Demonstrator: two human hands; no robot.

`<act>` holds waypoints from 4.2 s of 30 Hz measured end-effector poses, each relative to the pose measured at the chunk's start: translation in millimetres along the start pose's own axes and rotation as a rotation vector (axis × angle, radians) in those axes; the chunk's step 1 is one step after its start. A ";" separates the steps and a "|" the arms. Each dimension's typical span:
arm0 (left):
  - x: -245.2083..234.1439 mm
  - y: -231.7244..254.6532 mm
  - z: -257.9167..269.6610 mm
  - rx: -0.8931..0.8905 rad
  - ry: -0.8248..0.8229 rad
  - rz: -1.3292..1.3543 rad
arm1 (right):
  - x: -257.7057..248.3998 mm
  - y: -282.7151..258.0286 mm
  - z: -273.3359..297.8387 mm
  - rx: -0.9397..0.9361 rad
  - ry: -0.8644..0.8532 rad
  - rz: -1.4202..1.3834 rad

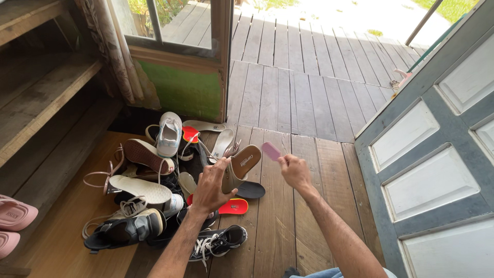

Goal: The person cleans various footwear using a small brush, handling sandals, sneakers, and slippers one at a time over a pile on the floor.

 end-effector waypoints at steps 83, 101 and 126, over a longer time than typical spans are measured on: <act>-10.7 -49.1 12.5 -0.268 -0.048 0.202 | 35.1 -39.0 19.8 0.090 -0.298 -0.358; -7.2 -48.7 11.5 -0.549 -0.062 0.585 | 32.7 -32.1 18.7 0.218 -0.304 -0.484; 28.4 -48.4 16.4 -0.980 -0.011 1.235 | 44.1 -62.8 39.8 0.052 -0.291 -0.485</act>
Point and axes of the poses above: each hand's wrist, its own z-axis away from the middle knuckle, its own x-axis out of the palm, y = z × x, the point moved 3 cm from there along -z, towards the middle knuckle, and after that the axes turned 10 degrees about y, right-handed, at the moved point
